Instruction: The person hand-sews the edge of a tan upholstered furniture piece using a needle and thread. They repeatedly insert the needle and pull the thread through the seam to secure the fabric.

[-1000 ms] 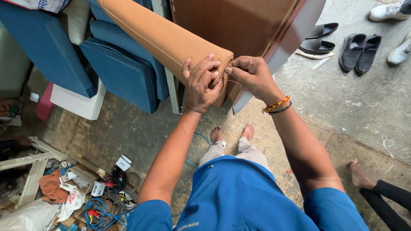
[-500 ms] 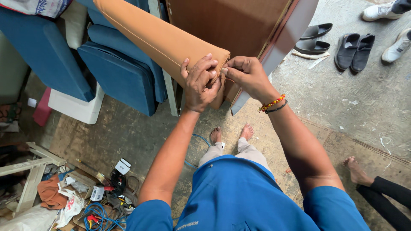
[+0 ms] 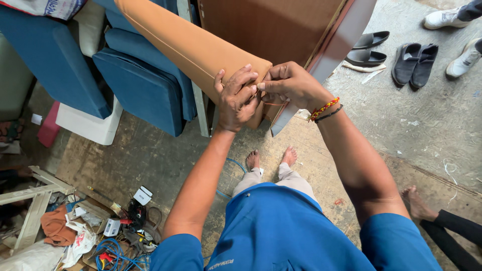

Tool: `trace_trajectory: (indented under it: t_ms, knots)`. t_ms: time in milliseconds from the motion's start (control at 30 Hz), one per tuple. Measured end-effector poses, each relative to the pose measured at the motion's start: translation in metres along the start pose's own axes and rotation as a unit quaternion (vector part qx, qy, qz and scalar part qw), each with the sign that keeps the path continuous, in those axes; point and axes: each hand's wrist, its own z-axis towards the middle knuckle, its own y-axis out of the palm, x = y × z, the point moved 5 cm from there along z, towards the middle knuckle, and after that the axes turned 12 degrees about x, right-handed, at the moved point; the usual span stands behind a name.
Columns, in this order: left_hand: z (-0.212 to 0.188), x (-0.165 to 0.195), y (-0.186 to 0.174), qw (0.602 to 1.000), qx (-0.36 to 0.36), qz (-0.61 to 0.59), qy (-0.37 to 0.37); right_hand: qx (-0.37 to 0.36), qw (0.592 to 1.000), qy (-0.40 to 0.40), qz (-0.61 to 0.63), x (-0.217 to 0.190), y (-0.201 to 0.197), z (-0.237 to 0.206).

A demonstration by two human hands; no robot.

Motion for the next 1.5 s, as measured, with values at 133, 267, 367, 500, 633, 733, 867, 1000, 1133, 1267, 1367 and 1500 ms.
trace_trajectory:
  t_ms: [133, 267, 367, 500, 633, 733, 867, 1000, 1133, 1267, 1367, 1500]
  knots:
    - [0.004, 0.001, 0.001, 1.000, 0.000, 0.007, 0.004, 0.032, 0.998, -0.041, -0.038, -0.007, -0.008, -0.014]
    - [0.006, 0.002, 0.001, 1.000, 0.007, -0.012, 0.011, 0.111, 0.947, -0.287, -0.098, -0.022, -0.008, -0.037]
    - [0.007, 0.004, 0.000, 1.000, 0.013, -0.008, 0.024, 0.283, 0.810, -0.418, -0.299, -0.021, 0.005, -0.044]
    - [0.008, 0.005, -0.002, 0.999, 0.009, 0.012, 0.028, 0.270, 0.867, -0.377, -0.181, -0.005, 0.019, -0.036]
    - [0.009, 0.005, -0.002, 1.000, -0.010, 0.001, 0.004, 0.236, 0.938, -0.250, 0.033, 0.005, 0.014, -0.025]
    - [0.009, 0.008, -0.001, 1.000, -0.010, 0.006, 0.006, 0.168, 0.958, -0.217, 0.083, 0.005, 0.015, -0.023]
    - [0.010, 0.009, -0.002, 1.000, -0.015, -0.001, 0.015, 0.286, 0.882, -0.369, -0.070, -0.002, 0.008, -0.049]
    - [0.012, 0.007, -0.002, 0.998, -0.053, -0.014, 0.025, 0.343, 0.724, -0.535, -0.269, 0.000, 0.027, -0.078]
    - [0.009, 0.004, -0.002, 0.995, -0.080, 0.016, 0.052, 0.342, 0.684, -0.561, -0.317, 0.014, 0.039, -0.077]
    - [0.010, -0.001, -0.005, 0.988, -0.109, 0.036, 0.099, 0.323, 0.743, -0.532, -0.245, 0.034, 0.038, -0.069]
    - [0.019, -0.008, -0.007, 0.976, -0.120, 0.031, 0.177, 0.311, 0.907, -0.268, 0.094, 0.067, 0.020, -0.045]
    - [0.030, -0.020, -0.008, 0.949, -0.148, 0.003, 0.279, 0.295, 0.887, -0.285, 0.213, 0.072, 0.028, -0.047]
